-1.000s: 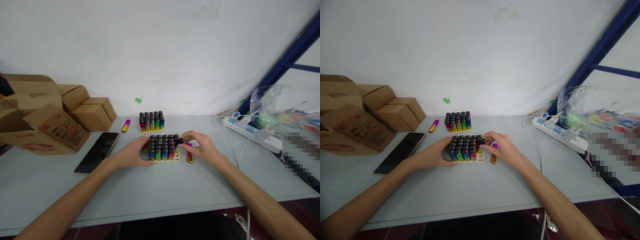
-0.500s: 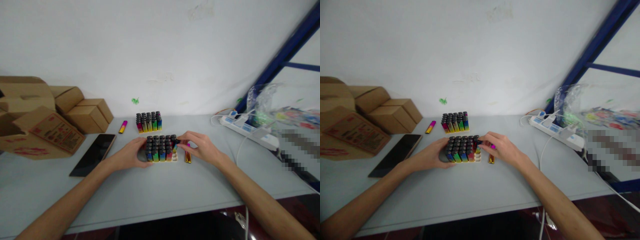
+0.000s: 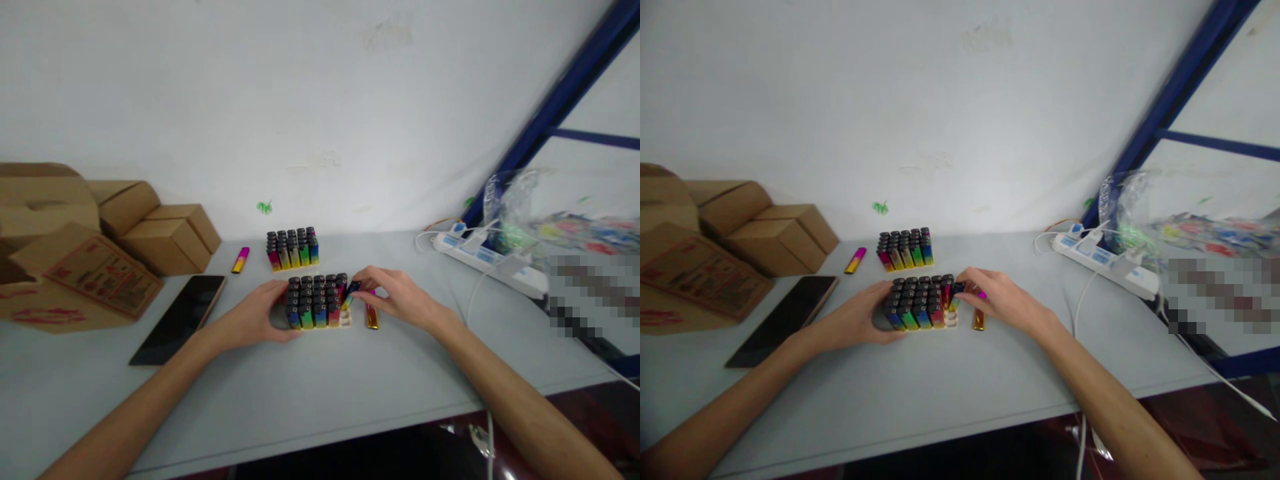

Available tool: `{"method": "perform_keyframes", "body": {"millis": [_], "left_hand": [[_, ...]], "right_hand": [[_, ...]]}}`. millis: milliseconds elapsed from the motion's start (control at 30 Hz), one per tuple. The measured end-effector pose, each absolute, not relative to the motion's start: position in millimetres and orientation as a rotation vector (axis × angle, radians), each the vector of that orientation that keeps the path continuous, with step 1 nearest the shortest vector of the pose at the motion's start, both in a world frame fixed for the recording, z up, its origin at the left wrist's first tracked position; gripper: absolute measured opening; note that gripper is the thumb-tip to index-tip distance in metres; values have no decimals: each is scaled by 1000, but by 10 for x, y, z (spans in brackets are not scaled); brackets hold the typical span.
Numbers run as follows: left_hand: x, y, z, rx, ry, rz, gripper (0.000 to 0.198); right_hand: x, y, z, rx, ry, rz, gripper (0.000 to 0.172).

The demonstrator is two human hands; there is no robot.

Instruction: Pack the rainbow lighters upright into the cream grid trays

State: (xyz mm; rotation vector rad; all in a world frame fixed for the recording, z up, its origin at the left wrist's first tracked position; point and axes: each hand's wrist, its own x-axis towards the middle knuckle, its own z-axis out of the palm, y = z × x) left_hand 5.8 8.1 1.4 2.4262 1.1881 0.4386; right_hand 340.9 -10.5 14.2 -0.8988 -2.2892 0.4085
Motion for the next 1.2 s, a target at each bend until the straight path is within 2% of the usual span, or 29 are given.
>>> {"method": "perform_keyframes", "body": {"millis": [333, 667, 900, 1100, 1200], "left_hand": [[52, 66, 8, 2403, 1233, 419, 66], [27, 79, -19, 2415, 1230, 421, 71], [17, 73, -22, 2423, 1255, 401, 70], [29, 76, -18, 2409, 1243, 424, 68], [30, 78, -17, 2400, 1248, 432, 69]], "right_hand": [[3360, -134, 158, -860, -2348, 305, 20], [3307, -155, 178, -886, -2466, 230, 32], [3429, -115, 179, -867, -2319, 527, 37], [3448, -108, 146, -840, -2278, 505, 25], [3421, -122, 152, -845, -2303, 509, 24]]}}
